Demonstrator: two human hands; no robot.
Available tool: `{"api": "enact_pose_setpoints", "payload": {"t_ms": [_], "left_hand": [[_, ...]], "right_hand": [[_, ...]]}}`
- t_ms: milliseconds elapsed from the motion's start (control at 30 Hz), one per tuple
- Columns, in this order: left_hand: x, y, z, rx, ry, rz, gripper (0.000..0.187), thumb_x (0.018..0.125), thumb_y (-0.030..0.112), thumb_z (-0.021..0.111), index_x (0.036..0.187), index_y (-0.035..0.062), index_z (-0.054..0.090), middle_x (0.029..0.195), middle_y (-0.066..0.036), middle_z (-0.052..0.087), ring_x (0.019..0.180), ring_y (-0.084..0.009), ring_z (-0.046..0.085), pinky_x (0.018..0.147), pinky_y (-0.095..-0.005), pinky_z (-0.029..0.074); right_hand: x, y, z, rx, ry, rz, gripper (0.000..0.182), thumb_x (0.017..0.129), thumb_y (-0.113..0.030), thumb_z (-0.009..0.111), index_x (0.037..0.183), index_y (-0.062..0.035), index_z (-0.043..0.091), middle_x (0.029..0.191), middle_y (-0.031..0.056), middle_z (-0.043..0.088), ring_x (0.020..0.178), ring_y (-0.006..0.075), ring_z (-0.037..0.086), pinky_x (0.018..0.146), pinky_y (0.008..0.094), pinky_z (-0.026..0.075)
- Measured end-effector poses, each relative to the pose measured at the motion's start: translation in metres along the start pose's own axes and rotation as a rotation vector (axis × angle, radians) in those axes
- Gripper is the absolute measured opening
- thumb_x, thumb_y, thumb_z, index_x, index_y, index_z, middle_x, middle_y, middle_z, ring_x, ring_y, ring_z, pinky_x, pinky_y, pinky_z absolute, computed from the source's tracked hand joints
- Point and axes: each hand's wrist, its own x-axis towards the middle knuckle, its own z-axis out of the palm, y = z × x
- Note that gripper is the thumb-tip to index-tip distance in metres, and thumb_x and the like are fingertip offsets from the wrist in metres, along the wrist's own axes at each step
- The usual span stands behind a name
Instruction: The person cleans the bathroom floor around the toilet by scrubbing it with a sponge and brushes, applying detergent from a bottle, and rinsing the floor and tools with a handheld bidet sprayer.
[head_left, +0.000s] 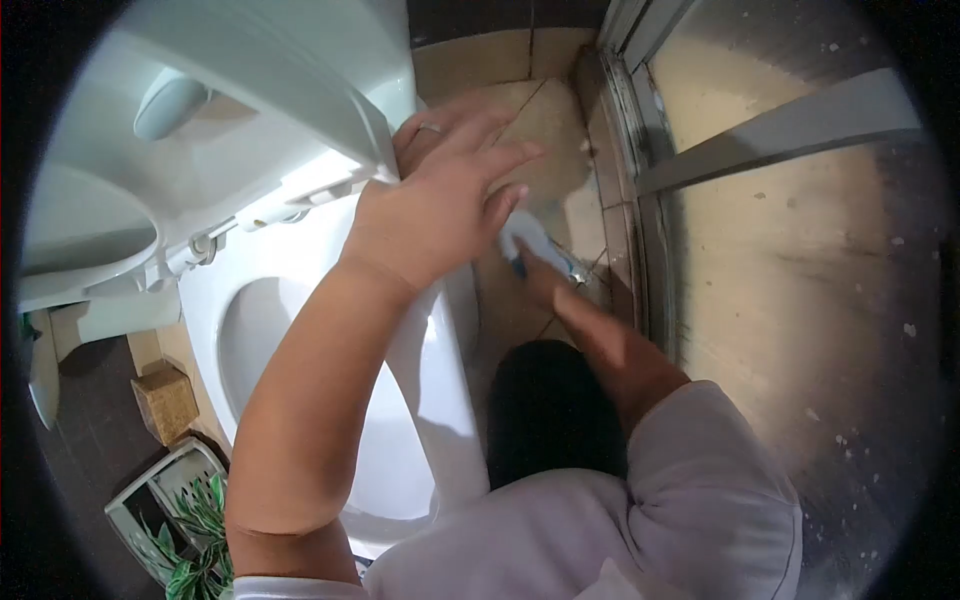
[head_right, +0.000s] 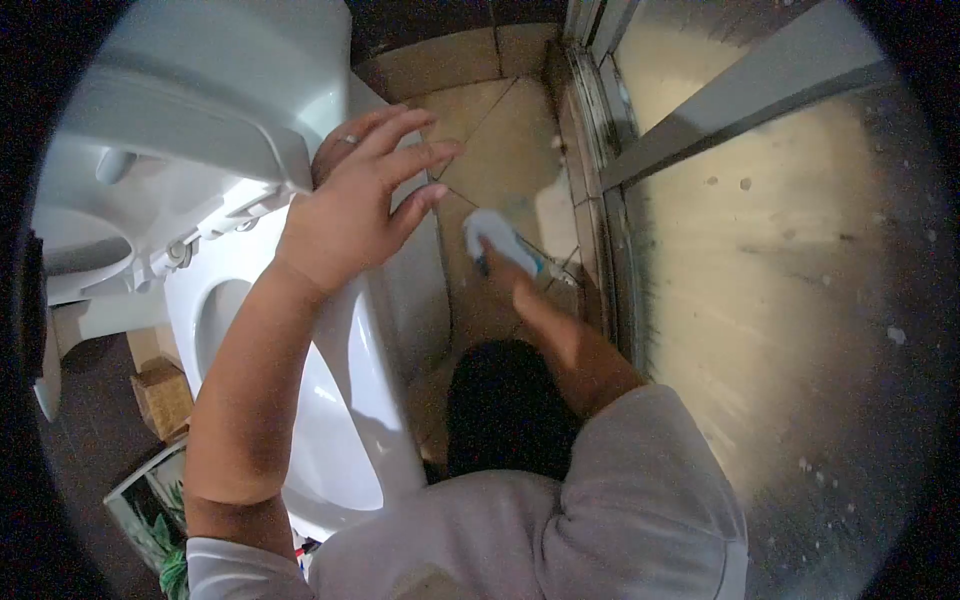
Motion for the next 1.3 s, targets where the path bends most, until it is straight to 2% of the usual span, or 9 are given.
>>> {"api": "enact_pose_setpoints", "payload": {"t_ms": [200,333,400,433,500,633,800,1200,1300], "left_hand": [[-0.002,0.003,0.009,-0.01,0.04,0.067,0.033,0.075,0.02,0.059,0.107,0.0188,0.056,0.117,-0.007,0.048,0.112,-0.0281,0.041,0.093,-0.0401,0.031],[-0.005,0.005,0.006,-0.03,0.017,0.007,0.033,0.075,0.021,0.059,0.107,0.019,0.056,0.117,-0.006,0.047,0.112,-0.028,0.041,0.093,-0.0407,0.031],[-0.002,0.006,0.003,-0.035,0.003,0.002,0.032,0.075,0.02,0.059,0.108,0.019,0.056,0.117,-0.006,0.047,0.112,-0.0281,0.04,0.093,-0.0406,0.031],[-0.002,0.007,0.003,-0.035,-0.004,-0.001,0.032,0.075,0.02,0.059,0.108,0.0189,0.055,0.117,-0.006,0.047,0.112,-0.0282,0.04,0.093,-0.0406,0.03],[-0.003,0.006,0.002,-0.029,-0.012,-0.006,0.032,0.075,0.02,0.059,0.108,0.0188,0.055,0.117,-0.006,0.047,0.112,-0.0284,0.04,0.094,-0.0405,0.03],[-0.001,0.008,0.002,-0.028,-0.008,0.006,0.032,0.075,0.021,0.059,0.107,0.0189,0.056,0.117,-0.006,0.047,0.112,-0.0282,0.04,0.094,-0.0396,0.031],[-0.001,0.008,0.002,-0.025,0.001,0.003,0.032,0.075,0.021,0.059,0.106,0.0188,0.056,0.117,-0.006,0.048,0.112,-0.028,0.041,0.094,-0.0388,0.031],[0.0,0.01,-0.002,0.017,-0.002,0.038,0.032,0.075,0.019,0.059,0.107,0.0198,0.056,0.118,-0.006,0.047,0.112,-0.0276,0.04,0.093,-0.0391,0.031],[0.0,0.008,-0.002,-0.01,-0.067,-0.012,0.031,0.075,0.019,0.059,0.106,0.0196,0.056,0.118,-0.006,0.047,0.112,-0.0279,0.04,0.093,-0.0395,0.031]], "right_hand": [[0.017,0.024,-0.038,-0.302,-0.003,0.178,0.062,0.08,-0.022,0.051,0.134,-0.014,0.021,0.123,0.021,0.041,0.109,0.0349,0.044,0.088,0.0395,0.037],[-0.032,0.08,-0.035,-0.155,0.233,-0.032,0.065,0.078,-0.015,0.053,0.133,-0.009,0.018,0.114,0.0259,0.047,0.102,0.0381,0.049,0.084,0.0394,0.04],[-0.073,0.128,-0.006,-0.297,0.464,-0.492,0.065,0.077,-0.013,0.052,0.133,-0.0083,0.018,0.114,0.0265,0.046,0.101,0.0398,0.048,0.085,0.0392,0.04],[-0.073,0.128,-0.009,-0.296,0.464,-0.485,0.065,0.077,-0.013,0.052,0.133,-0.0083,0.018,0.114,0.0265,0.046,0.101,0.0398,0.048,0.085,0.0392,0.04],[-0.064,0.109,-0.018,-0.049,0.271,0.063,0.065,0.076,-0.012,0.053,0.132,-0.0089,0.02,0.118,0.0255,0.043,0.105,0.0402,0.045,0.087,0.0399,0.038],[0.04,0.037,-0.053,-0.196,0.34,0.038,0.061,0.075,-0.013,0.051,0.13,-0.0064,0.025,0.105,0.0269,0.051,0.094,0.0393,0.052,0.08,0.0431,0.041],[-0.057,0.098,-0.017,-0.161,0.389,-0.002,0.06,0.076,-0.012,0.051,0.129,-0.005,0.025,0.107,0.0252,0.051,0.096,0.0367,0.052,0.082,0.041,0.042],[-0.006,0.066,-0.007,-0.136,0.277,0.078,0.057,0.078,-0.007,0.048,0.129,-0.0015,0.023,0.115,0.0281,0.045,0.107,0.0404,0.044,0.09,0.0438,0.036],[-0.071,0.134,0.028,-0.021,0.238,-0.701,0.056,0.077,-0.006,0.048,0.128,-0.0017,0.026,0.121,0.0248,0.04,0.115,0.0357,0.038,0.096,0.0379,0.03]]}}
